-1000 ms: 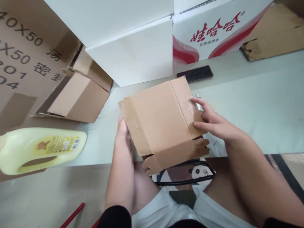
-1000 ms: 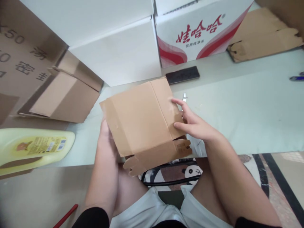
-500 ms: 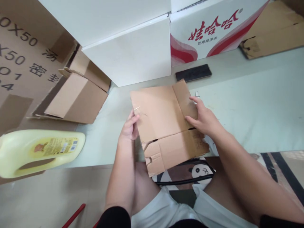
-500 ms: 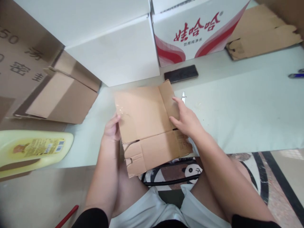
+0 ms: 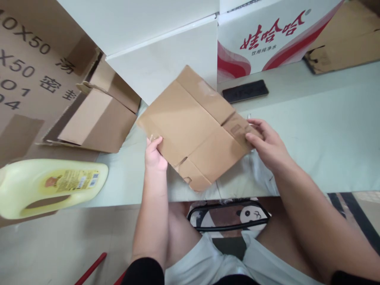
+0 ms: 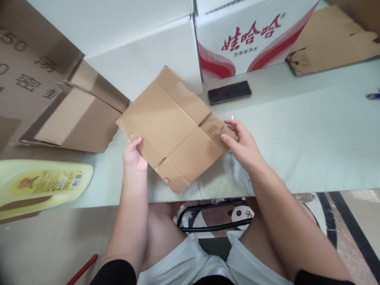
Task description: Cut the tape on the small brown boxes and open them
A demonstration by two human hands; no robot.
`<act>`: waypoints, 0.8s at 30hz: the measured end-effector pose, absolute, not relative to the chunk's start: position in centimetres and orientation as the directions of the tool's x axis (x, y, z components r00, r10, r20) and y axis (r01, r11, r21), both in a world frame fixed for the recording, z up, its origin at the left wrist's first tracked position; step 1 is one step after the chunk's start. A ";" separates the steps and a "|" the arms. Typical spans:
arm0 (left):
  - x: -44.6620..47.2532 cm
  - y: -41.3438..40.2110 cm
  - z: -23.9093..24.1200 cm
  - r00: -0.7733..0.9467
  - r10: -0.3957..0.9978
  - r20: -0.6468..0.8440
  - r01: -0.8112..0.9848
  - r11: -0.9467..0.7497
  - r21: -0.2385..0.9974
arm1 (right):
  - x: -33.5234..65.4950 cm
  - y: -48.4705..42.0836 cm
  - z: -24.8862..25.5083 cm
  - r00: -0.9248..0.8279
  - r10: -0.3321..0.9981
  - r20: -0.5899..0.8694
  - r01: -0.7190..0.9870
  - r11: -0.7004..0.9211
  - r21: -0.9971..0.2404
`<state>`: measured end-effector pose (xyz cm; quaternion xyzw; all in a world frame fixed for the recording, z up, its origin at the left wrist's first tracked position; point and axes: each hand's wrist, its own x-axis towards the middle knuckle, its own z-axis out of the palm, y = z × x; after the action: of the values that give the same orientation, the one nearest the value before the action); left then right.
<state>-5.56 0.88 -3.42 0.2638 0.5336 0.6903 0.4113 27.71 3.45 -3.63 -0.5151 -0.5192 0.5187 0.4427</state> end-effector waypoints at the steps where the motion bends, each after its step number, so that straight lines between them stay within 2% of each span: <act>1: -5.8 1.0 -3.7 -0.548 0.832 -0.084 -0.292 -0.096 0.952 | 27.7 3.5 -3.4 -0.108 0.984 -0.141 -0.028 -0.145 -0.989; 3: -5.9 1.2 -4.0 -0.591 0.799 -0.112 -0.311 -0.098 0.945 | 27.6 3.4 -2.9 -0.179 0.956 -0.232 -0.201 -0.266 -0.943; 5: -5.6 1.3 -4.2 -0.621 0.776 -0.107 -0.312 -0.121 0.942 | 27.3 3.2 -2.3 -0.233 0.942 -0.241 -0.279 -0.302 -0.912; 10: -4.2 1.2 -3.9 -0.595 0.802 0.054 -0.208 -0.218 0.953 | 25.6 1.8 -2.3 -0.410 0.885 -0.219 -0.260 -0.344 -0.902; 12: -3.8 1.2 -3.7 -0.587 0.808 0.051 -0.212 -0.215 0.953 | 24.7 0.9 -3.0 -0.466 0.842 -0.270 -0.236 -0.413 -0.880; 15: -3.3 1.2 -3.1 -0.584 0.812 -0.022 -0.272 -0.170 0.947 | 23.7 -0.3 -3.8 -0.459 0.797 -0.392 -0.214 -0.528 -0.822; 17: -3.0 1.1 -2.4 -0.558 0.827 -0.063 -0.353 -0.167 0.921 | 23.7 -0.6 -3.7 -0.422 0.809 -0.410 -0.245 -0.537 -0.807; 19: -2.8 0.8 -1.4 -0.487 0.865 -0.121 -0.485 -0.153 0.861 | 24.3 -0.4 -2.9 -0.340 0.871 -0.354 -0.319 -0.461 -0.828; 22: -2.6 0.4 0.1 -0.361 0.902 -0.238 -0.654 -0.063 0.754 | 26.8 0.6 -0.7 -0.082 0.969 -0.233 -0.429 -0.245 -0.869; 24: -2.5 0.3 0.7 -0.332 0.893 -0.304 -0.697 -0.014 0.717 | 29.4 1.2 0.6 0.126 0.979 -0.161 -0.447 -0.088 -0.890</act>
<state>-2.49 0.28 0.70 0.1181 0.4154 0.7023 0.5659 29.37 1.19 0.57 -0.4440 -0.2997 0.5891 0.6049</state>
